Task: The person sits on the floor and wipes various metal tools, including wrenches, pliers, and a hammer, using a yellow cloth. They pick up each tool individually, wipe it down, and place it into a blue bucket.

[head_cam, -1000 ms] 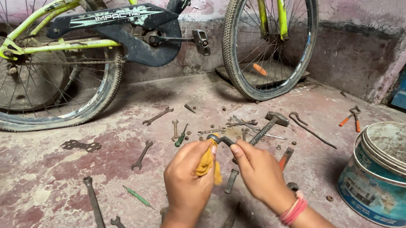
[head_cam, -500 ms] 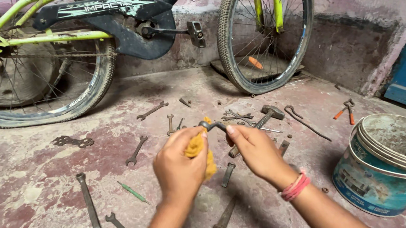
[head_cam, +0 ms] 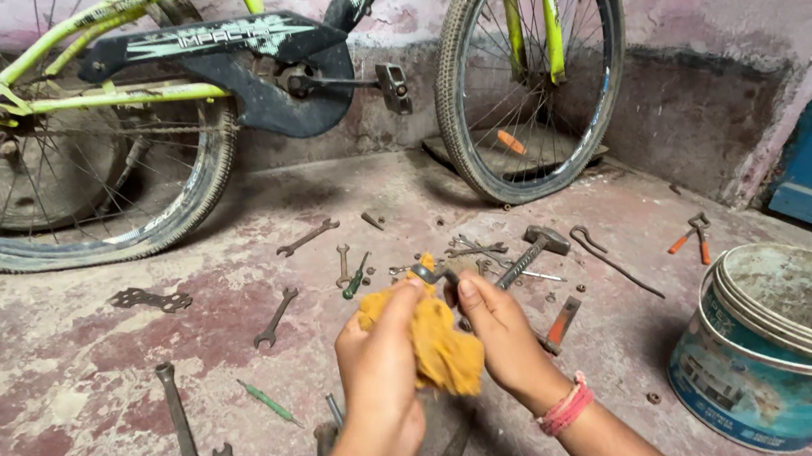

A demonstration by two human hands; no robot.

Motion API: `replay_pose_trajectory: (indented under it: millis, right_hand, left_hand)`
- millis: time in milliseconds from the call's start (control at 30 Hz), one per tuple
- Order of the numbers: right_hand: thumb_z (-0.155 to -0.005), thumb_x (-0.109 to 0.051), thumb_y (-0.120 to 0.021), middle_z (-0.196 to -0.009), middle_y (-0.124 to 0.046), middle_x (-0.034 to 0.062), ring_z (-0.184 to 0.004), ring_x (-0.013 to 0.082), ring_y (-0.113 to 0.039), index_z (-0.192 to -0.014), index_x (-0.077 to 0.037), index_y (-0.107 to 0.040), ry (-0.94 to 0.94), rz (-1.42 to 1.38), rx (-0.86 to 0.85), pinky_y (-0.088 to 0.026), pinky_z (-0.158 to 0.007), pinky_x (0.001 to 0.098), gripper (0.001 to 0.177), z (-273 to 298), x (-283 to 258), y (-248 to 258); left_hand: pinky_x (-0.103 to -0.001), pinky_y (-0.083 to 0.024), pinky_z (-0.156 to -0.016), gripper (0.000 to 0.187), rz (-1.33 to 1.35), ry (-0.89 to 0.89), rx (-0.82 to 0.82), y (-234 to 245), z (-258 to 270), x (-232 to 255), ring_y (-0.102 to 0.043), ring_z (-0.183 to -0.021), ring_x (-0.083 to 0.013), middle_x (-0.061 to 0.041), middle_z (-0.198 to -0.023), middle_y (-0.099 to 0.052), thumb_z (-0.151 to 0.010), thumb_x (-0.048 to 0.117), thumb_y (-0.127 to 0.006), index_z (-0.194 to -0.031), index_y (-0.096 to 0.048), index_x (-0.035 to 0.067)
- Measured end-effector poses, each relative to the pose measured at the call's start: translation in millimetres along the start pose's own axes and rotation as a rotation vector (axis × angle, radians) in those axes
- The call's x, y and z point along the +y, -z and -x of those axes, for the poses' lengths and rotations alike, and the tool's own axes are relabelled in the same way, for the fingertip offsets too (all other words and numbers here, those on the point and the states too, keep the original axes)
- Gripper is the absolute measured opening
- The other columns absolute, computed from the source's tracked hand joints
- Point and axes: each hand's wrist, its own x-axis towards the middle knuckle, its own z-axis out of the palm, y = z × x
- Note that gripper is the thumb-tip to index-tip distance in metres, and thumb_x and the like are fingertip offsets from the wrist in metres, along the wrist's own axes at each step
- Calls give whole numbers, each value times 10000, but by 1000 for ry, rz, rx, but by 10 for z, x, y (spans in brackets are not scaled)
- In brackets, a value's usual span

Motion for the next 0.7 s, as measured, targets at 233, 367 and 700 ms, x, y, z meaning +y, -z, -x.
replay_pose_trajectory:
  millis: [233, 367, 700]
  right_hand:
    - [-1043, -349, -404, -840, -616, -50, -752, 54, -524, -976, -66, -649, -169, -231, -24, -466, -672, 243, 381, 30, 93, -35]
    - [-1103, -366, -422, -776, -506, -45, -699, 73, -428, -886, -51, -595, -114, -138, -90, -384, -618, 256, 420, -23, 208, 90]
    - [-1061, -377, -490, -661, -495, -46, -640, 93, -441, -760, -60, -613, -150, 151, -102, -402, -596, 290, 454, 58, 230, 126]
  left_hand:
    - [-296, -592, -714, 245, -633, -693, 53, -40, 128, -133, -762, -790, -189, -70, -890, -813, -840, 199, -767, -998, -789, 13]
    - [-367, -551, -682, 272, -1135, -1195, -39, 165, 54, -9, -717, -780, -266, -75, -970, -766, -759, 163, -767, -1010, -792, 64]
    - [-319, -476, -653, 181, -1845, -2080, -399, 551, -356, 370, -576, -692, -174, -14, -851, -625, -824, 174, -637, -937, -721, 60]
